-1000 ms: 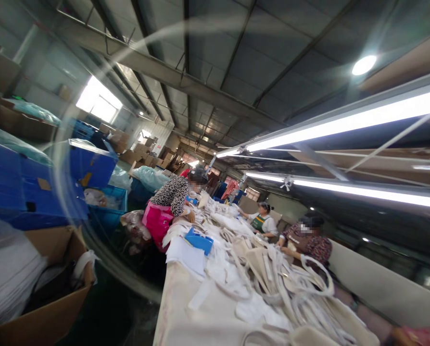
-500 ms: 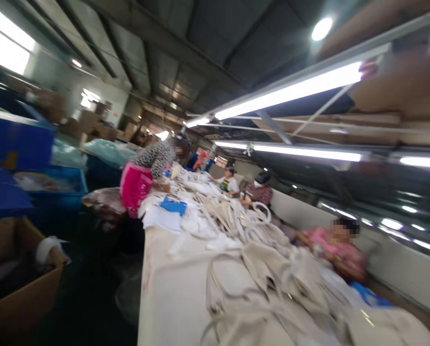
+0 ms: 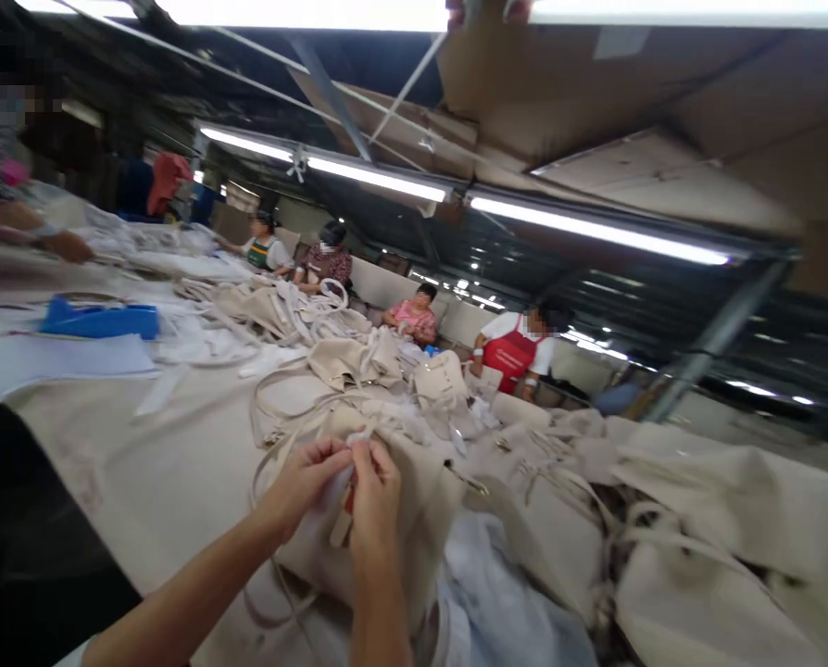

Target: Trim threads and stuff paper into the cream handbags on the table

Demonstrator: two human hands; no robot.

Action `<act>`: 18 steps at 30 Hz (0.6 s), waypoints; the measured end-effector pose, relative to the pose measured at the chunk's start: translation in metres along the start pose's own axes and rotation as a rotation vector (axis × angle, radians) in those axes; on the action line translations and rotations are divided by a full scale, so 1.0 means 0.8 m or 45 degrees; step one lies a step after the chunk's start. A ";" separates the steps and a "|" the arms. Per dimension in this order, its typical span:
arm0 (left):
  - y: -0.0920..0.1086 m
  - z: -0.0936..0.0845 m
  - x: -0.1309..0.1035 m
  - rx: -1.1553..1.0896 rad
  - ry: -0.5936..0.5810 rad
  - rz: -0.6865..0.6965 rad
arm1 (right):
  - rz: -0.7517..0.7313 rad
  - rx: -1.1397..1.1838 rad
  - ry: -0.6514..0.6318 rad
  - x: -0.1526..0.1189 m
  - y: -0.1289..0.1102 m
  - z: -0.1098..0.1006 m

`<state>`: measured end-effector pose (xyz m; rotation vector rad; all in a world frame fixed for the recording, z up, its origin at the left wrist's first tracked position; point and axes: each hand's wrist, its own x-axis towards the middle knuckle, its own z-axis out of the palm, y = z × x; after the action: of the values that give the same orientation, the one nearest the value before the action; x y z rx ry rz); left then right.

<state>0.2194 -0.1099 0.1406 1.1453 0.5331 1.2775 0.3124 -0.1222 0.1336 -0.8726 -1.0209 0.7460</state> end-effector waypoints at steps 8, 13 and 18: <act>-0.021 0.002 0.020 -0.142 -0.003 -0.178 | 0.005 0.005 0.136 0.003 -0.003 0.003; -0.022 0.007 0.025 -0.073 0.040 -0.159 | 0.010 -0.455 0.206 -0.068 -0.042 -0.111; -0.027 0.009 0.031 -0.079 0.050 -0.165 | 0.087 -1.221 0.997 -0.162 -0.073 -0.322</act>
<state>0.2421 -0.0874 0.1311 1.0195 0.5838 1.1985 0.5141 -0.3249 0.0662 -1.8402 -0.5895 -0.1290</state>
